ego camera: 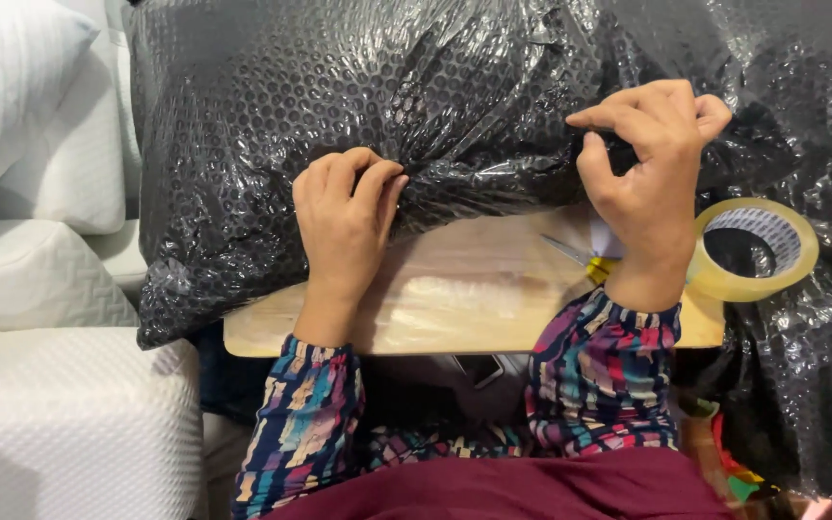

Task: Wrapping a foam cushion in black bubble wrap and securing it with clear adhesive tape.

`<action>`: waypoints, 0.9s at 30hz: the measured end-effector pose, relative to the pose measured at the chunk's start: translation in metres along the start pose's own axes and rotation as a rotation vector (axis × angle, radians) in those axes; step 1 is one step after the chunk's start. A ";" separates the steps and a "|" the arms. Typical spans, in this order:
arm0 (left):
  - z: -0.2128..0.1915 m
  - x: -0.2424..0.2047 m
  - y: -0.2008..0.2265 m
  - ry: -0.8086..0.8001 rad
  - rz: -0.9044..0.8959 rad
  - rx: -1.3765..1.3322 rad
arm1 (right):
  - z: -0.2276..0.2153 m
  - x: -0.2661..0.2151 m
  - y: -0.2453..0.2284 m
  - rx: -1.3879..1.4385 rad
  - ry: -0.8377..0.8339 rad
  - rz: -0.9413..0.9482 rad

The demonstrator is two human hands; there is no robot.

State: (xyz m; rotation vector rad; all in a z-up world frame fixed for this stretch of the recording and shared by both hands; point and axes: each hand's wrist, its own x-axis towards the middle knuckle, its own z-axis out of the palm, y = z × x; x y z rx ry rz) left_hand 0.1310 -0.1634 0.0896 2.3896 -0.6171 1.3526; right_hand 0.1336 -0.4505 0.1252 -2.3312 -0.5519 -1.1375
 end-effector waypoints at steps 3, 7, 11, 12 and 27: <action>-0.004 0.001 -0.002 -0.010 0.032 -0.005 | -0.005 -0.002 0.004 -0.005 0.039 0.023; -0.002 0.003 -0.017 -0.013 0.093 0.005 | -0.011 0.003 0.005 0.021 0.171 0.138; 0.000 0.004 -0.049 -0.026 0.176 0.015 | -0.018 0.008 0.022 0.166 0.009 0.016; -0.001 0.004 -0.057 -0.021 0.179 0.019 | -0.020 0.016 0.020 0.167 0.014 0.012; 0.033 0.020 0.000 -0.043 0.311 -0.145 | 0.021 0.006 0.016 0.225 -0.166 -0.155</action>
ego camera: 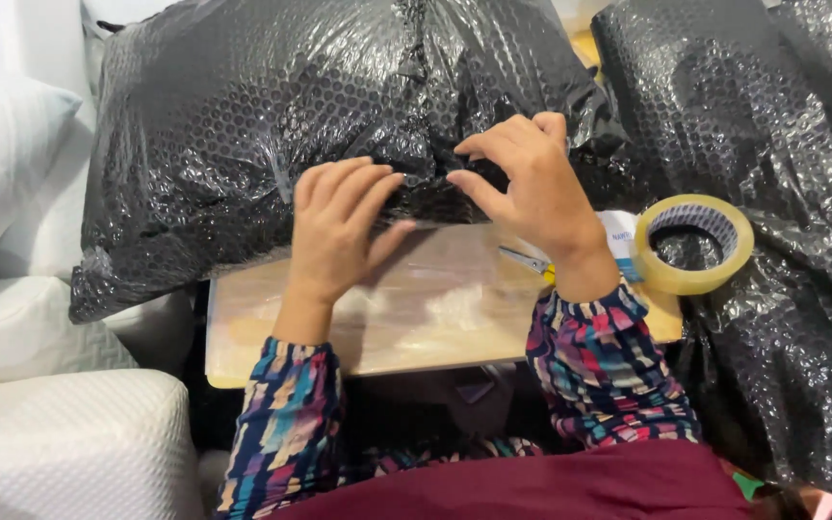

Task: Wrapping a foam cushion in black bubble wrap and securing it with clear adhesive tape.

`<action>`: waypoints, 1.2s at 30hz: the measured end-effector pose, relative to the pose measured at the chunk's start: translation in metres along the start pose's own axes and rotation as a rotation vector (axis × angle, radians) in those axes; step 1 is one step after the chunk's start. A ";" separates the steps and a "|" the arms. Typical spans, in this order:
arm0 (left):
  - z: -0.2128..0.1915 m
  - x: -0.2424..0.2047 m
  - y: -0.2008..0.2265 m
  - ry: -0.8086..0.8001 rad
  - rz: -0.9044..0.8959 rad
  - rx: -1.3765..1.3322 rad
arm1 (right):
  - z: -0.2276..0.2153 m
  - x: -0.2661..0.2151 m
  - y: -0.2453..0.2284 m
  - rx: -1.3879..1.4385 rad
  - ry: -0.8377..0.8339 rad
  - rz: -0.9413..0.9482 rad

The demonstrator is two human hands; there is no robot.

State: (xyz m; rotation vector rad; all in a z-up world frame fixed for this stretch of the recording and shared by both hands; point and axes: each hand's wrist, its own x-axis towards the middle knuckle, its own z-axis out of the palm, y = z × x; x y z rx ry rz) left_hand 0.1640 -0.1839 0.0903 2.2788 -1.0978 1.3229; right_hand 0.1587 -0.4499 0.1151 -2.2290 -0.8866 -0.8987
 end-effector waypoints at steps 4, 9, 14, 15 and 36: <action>0.027 0.024 0.008 -0.033 0.078 -0.086 | 0.000 0.003 -0.006 0.040 0.039 -0.025; 0.026 0.047 -0.001 -0.095 0.085 -0.234 | 0.001 0.003 0.001 0.157 0.040 0.048; 0.028 0.043 -0.002 -0.125 0.005 -0.325 | 0.004 0.001 0.006 0.185 0.029 0.162; 0.032 0.040 -0.004 -0.122 0.003 -0.331 | 0.002 0.002 0.004 0.180 0.025 0.164; 0.044 0.022 -0.004 0.037 0.106 -0.224 | 0.004 0.006 -0.011 -0.002 0.051 -0.024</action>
